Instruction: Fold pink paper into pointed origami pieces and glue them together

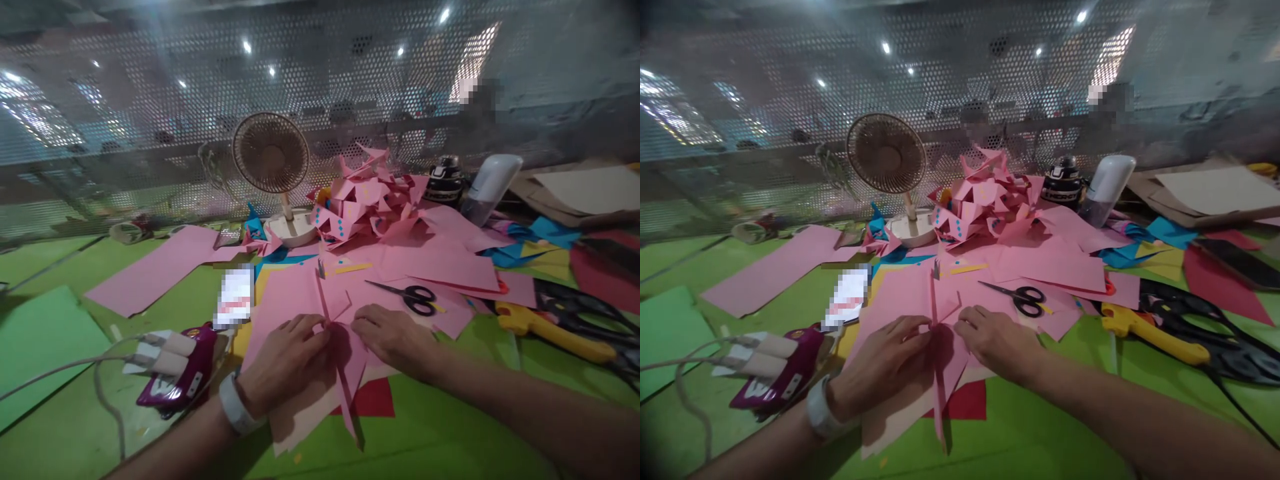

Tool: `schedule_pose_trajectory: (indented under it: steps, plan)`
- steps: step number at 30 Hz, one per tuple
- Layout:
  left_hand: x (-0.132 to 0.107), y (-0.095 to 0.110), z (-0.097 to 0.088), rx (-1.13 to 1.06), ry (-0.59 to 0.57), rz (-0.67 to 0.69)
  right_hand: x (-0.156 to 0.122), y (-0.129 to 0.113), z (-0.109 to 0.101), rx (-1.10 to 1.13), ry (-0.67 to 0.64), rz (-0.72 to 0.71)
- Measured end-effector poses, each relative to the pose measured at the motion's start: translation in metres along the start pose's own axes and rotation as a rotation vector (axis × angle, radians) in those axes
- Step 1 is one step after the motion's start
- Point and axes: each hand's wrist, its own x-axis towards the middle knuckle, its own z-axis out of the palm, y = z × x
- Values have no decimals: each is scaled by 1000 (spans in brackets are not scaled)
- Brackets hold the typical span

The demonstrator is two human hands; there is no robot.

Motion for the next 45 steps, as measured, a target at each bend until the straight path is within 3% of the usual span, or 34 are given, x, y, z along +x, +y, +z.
schedule_pose_trajectory:
  steps: [7,12,16,20,34,38,45]
  plan:
    - [2,3,-2,-19,-75,-62,6,0,-3,366,57,278]
    - [3,5,-3,-24,-87,-49,10,-1,-9,625,-31,501]
    - [3,4,-3,-16,-102,-47,12,-2,-11,685,-78,562]
    - [3,3,-1,-12,-77,-35,10,-3,-10,540,-56,487]
    - [4,1,0,-37,-53,2,-3,1,1,89,42,-8]
    - [4,2,0,-57,-36,-12,-3,8,-3,-20,18,-157]
    - [5,3,-2,-71,-47,-17,1,6,-19,-120,-59,-267]
